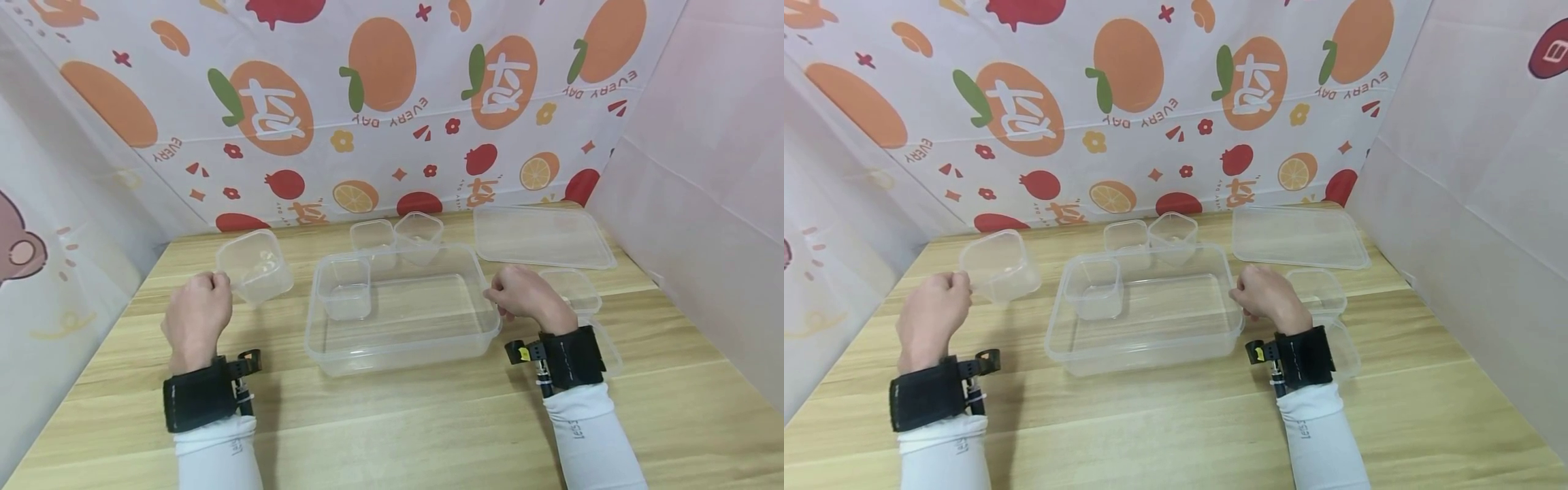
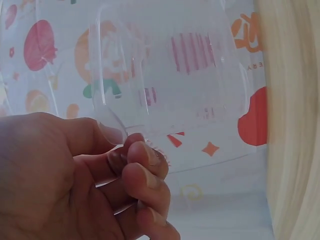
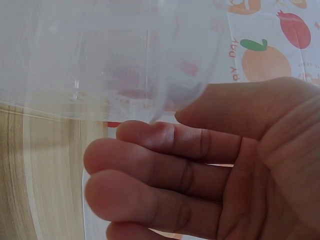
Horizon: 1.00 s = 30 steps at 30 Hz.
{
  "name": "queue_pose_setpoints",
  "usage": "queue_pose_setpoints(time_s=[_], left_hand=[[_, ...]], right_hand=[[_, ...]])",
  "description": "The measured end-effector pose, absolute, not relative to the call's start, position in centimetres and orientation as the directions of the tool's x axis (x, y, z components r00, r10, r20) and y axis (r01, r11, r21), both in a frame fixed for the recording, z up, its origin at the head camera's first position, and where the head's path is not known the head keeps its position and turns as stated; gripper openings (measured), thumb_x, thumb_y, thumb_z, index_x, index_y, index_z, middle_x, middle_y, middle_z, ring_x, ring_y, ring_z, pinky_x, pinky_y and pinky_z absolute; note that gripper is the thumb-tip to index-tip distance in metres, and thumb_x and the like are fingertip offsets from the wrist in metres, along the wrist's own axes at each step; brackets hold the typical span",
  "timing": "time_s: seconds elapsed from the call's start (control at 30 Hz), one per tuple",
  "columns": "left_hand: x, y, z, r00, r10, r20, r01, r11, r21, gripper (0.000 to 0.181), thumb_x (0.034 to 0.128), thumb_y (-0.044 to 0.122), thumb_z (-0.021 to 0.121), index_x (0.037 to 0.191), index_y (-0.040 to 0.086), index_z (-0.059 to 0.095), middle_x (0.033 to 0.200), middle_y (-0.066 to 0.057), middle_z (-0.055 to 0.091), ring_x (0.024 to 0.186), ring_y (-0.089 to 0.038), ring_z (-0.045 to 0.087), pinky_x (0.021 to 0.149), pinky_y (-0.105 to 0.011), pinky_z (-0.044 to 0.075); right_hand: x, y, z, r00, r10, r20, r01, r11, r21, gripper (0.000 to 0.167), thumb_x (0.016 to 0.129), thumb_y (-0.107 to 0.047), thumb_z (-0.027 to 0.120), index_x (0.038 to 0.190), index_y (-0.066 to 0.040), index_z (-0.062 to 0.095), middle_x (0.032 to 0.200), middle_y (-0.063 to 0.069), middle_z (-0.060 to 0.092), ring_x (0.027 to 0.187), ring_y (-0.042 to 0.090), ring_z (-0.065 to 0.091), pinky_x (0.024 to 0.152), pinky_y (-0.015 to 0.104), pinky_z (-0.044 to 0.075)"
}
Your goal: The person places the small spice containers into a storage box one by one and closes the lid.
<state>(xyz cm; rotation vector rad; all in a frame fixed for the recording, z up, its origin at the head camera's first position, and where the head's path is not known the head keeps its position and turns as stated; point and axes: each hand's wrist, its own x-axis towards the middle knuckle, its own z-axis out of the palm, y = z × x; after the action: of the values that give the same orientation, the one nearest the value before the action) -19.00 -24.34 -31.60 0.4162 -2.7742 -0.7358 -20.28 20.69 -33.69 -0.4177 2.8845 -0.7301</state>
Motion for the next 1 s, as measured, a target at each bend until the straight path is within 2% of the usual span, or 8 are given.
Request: queue_pose_setpoints(time_s=[0.37, 0.57, 1.0], left_hand=[[-18.5, -23.7, -30.8, -0.909, -0.341, 0.238, -0.175, 0.834, 0.523, 0.051, 0.1077, 0.029, 0.027, 0.066, 0.006, 0.046, 0.060, -0.008, 0.044, 0.057, -0.029, 0.044, 0.048, -0.037, 0.032], [-18.5, -23.5, -30.7, -0.909, -0.338, 0.245, -0.167, 0.832, 0.529, 0.051, 0.1076, 0.028, 0.028, 0.066, 0.006, 0.048, 0.062, -0.009, 0.045, 0.060, -0.031, 0.046, 0.048, -0.038, 0.033], [-18.3, -22.5, -30.2, -0.902, -0.309, 0.301, -0.118, 0.848, 0.517, 0.051, 0.1082, 0.026, 0.029, 0.066, 0.005, 0.048, 0.057, -0.007, 0.042, 0.055, -0.029, 0.044, 0.047, -0.037, 0.030]], right_hand=[[-20.2, 20.6, -33.7, -0.952, -0.296, -0.070, -0.226, 0.842, -0.490, 0.041, 0.099, -0.009, 0.059, 0.058, -0.008, 0.059, 0.051, 0.001, 0.051, 0.047, 0.015, 0.050, 0.055, 0.031, 0.037], [-20.3, 20.7, -33.7, -0.951, -0.301, -0.066, -0.232, 0.841, -0.489, 0.041, 0.099, -0.010, 0.059, 0.058, -0.008, 0.059, 0.051, 0.001, 0.051, 0.048, 0.016, 0.050, 0.056, 0.032, 0.037], [-20.2, 20.7, -33.8, -0.953, -0.293, -0.072, -0.221, 0.841, -0.494, 0.041, 0.099, -0.011, 0.059, 0.059, -0.008, 0.059, 0.052, 0.002, 0.053, 0.047, 0.015, 0.049, 0.053, 0.030, 0.034]])
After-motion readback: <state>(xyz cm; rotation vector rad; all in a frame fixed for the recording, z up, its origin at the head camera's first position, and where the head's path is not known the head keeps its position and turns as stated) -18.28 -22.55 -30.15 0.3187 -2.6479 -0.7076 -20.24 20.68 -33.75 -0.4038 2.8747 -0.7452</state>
